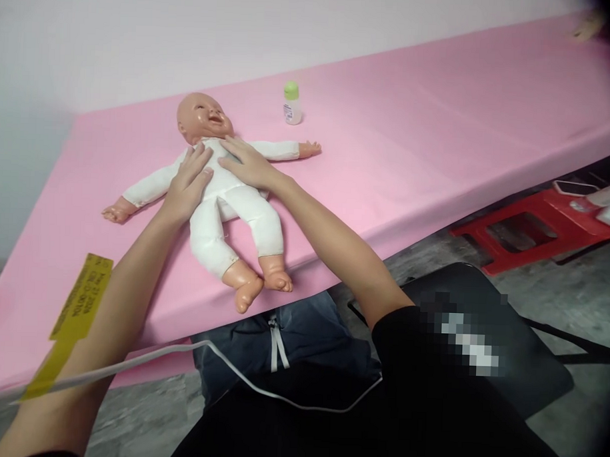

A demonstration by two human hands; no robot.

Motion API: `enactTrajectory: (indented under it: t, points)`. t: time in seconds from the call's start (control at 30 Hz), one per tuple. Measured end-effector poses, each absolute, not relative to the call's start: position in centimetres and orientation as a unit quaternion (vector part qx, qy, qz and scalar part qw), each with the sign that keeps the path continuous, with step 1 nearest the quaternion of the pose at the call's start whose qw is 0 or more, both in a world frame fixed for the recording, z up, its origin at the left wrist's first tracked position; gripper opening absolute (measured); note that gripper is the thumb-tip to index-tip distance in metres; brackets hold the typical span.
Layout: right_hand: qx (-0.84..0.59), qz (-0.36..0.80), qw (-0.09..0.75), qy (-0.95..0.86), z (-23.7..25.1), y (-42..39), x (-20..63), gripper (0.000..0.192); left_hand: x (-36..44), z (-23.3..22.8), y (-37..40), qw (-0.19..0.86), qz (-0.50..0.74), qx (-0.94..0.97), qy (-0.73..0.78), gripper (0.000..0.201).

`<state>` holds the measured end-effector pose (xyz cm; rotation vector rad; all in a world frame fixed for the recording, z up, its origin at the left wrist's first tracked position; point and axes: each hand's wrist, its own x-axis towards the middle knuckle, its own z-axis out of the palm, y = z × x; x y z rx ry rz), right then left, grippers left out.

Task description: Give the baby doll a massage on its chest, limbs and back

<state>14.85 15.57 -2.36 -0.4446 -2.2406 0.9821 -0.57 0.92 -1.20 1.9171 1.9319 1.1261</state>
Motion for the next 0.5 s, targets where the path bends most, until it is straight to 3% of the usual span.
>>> enactTrajectory:
  t: [0.17, 0.33, 0.5]
  points:
    - [-0.179, 0.344, 0.332, -0.86, -2.0, 15.4, 15.2, 0.069, -0.6, -1.1, 0.7, 0.099, 0.386, 0.622, 0.674, 0.077]
    - [-0.079, 0.317, 0.348, -0.879, -0.7, 14.1, 15.9, 0.06, 0.4, -0.5, -0.1, 0.046, 0.378, 0.683, 0.623, 0.066]
    - [-0.035, 0.322, 0.373, -0.869, -0.2, 14.5, 15.9, 0.058, 0.5, -0.3, 0.1, 0.056, 0.371, 0.694, 0.615, 0.065]
